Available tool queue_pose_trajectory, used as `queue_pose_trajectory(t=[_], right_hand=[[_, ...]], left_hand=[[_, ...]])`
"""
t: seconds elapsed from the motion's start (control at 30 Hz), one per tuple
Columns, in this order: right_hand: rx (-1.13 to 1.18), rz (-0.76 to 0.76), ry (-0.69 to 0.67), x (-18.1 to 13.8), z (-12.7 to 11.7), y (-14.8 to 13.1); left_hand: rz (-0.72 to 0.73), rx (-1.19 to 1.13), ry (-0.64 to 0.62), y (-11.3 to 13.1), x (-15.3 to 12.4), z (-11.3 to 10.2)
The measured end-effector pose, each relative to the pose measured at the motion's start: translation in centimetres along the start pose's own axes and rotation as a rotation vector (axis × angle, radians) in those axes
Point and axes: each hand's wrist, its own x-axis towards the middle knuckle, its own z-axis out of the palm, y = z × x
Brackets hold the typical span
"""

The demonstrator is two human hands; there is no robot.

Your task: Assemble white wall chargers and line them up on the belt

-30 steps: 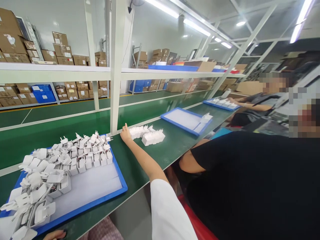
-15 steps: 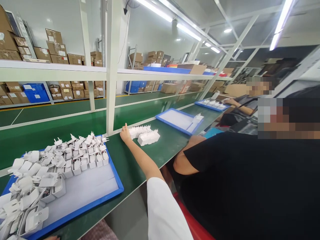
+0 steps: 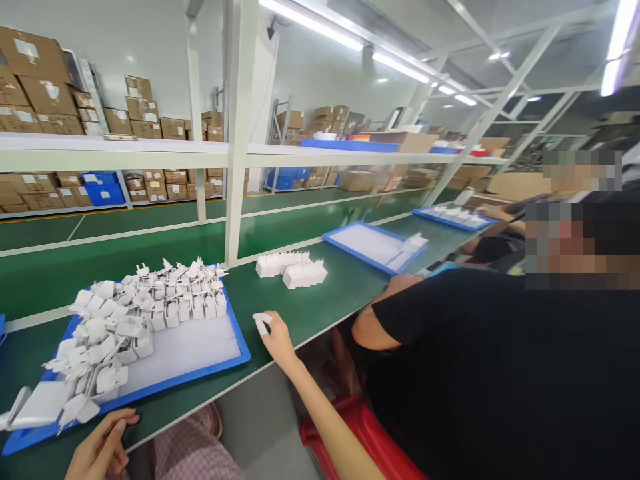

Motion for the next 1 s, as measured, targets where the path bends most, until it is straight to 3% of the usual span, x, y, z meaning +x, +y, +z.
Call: queue_pose_trajectory(t=[0.17, 0.43, 0.53, 0.63, 0.73, 0.8, 0.9, 1.0], right_hand=[[0.068, 0.176, 0.064, -4.5, 2.2, -1.7], [0.073, 0.235, -0.018, -4.7, 3.1, -2.1], [0.071, 0.226, -0.03, -4.2, 2.6, -2.6], [0.073, 0.226, -0.01, -3.9, 2.0, -3.6], [0.079, 0.208, 0.009, -4.1, 1.2, -5.9], [0.086, 0.171, -0.007, -4.1, 0.8, -8.2], [0.114, 0.098, -0.075, -3.0, 0.4, -12.4], [0.141, 0.064, -0.182, -0.3, 0.2, -16.2]], left_hand=[[0.134, -0.028, -0.054, 1.1, -0.1, -0.7], [0.206, -0.034, -0.031, 0.3, -0.6, -0.8], [0.248, -0.041, 0.042, -0.2, -1.0, -0.8], [0.311, -0.025, 0.234, -0.7, -1.5, -1.9], [0.379, 0.041, 0.449, -0.9, -1.7, -3.8], [0.426, 0.104, 0.528, -0.8, -1.4, -4.8], [0.501, 0.202, 0.556, -0.2, -0.6, -4.8], [0.569, 0.291, 0.564, 0.4, 0.2, -3.3]])
